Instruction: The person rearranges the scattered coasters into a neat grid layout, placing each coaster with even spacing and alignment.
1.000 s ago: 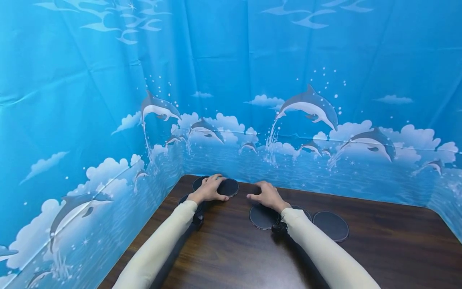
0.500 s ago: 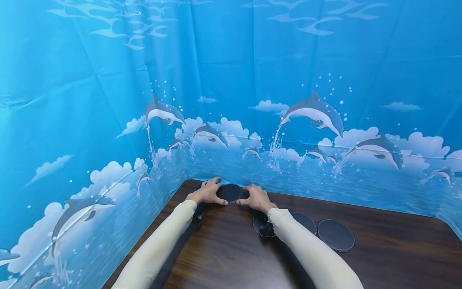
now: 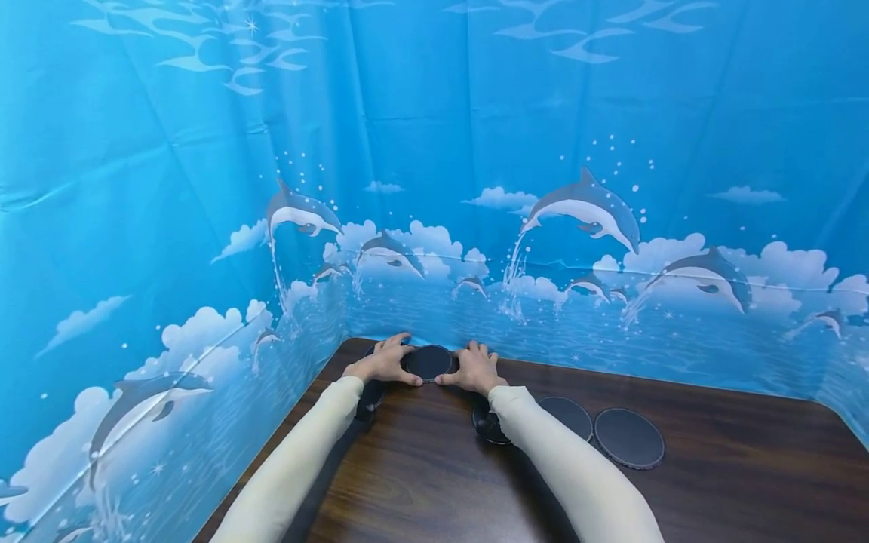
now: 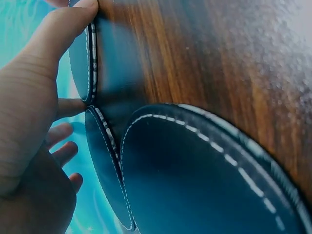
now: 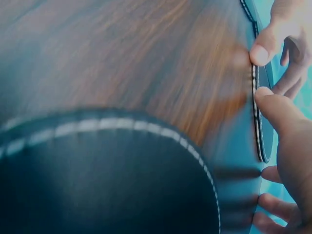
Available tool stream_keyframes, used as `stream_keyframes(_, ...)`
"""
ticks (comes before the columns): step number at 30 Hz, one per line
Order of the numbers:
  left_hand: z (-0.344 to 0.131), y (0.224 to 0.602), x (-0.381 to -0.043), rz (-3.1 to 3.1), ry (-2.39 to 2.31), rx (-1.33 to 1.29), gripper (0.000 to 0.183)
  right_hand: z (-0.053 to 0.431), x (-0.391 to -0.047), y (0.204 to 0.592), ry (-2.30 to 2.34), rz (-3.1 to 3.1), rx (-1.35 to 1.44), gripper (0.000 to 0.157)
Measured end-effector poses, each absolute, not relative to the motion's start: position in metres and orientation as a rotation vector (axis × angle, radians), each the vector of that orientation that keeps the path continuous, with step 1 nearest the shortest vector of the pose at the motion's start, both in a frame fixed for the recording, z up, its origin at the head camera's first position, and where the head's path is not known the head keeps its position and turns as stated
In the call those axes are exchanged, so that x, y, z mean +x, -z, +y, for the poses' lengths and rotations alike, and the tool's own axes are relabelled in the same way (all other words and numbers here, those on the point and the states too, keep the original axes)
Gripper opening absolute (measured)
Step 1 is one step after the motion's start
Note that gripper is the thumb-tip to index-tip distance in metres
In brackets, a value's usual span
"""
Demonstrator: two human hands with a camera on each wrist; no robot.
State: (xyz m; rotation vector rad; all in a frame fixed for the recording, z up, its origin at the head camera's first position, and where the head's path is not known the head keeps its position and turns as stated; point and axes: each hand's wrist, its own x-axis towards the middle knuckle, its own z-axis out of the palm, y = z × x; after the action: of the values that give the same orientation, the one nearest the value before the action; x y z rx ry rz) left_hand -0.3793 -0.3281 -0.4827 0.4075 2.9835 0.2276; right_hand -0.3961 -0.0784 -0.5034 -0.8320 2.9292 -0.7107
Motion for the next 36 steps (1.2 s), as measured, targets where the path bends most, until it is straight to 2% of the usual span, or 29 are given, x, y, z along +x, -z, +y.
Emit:
stream_keyframes(6,-0.329,0.483,-0.378,2.980,-0.282,0.420,0.087,-0.083,-0.394,0.502,0.716,2.940,-0.820,0.076)
stream_keyframes(16,-0.330,0.482,-0.375,2.980,-0.299,0.395,0.082,-0.084,-0.397,0.506,0.768,2.898,-0.906,0.069)
stream_keyframes(23,-0.328,0.479,-0.377,3.006,-0.300,0.481,0.081,-0.079,-0.403,0.504,0.848,2.850,-0.952,0.061)
stream_keyframes(29,-0.323,0.470,-0.375,3.043,-0.340,0.507,0.079,-0.068,-0.401,0.495,1.004,2.801,-1.020,0.054)
stream_keyframes(36,-0.308,0.463,-0.369,3.095,-0.368,0.577,0.081,-0.044,-0.394,0.488,1.101,2.795,-1.048,0.057)
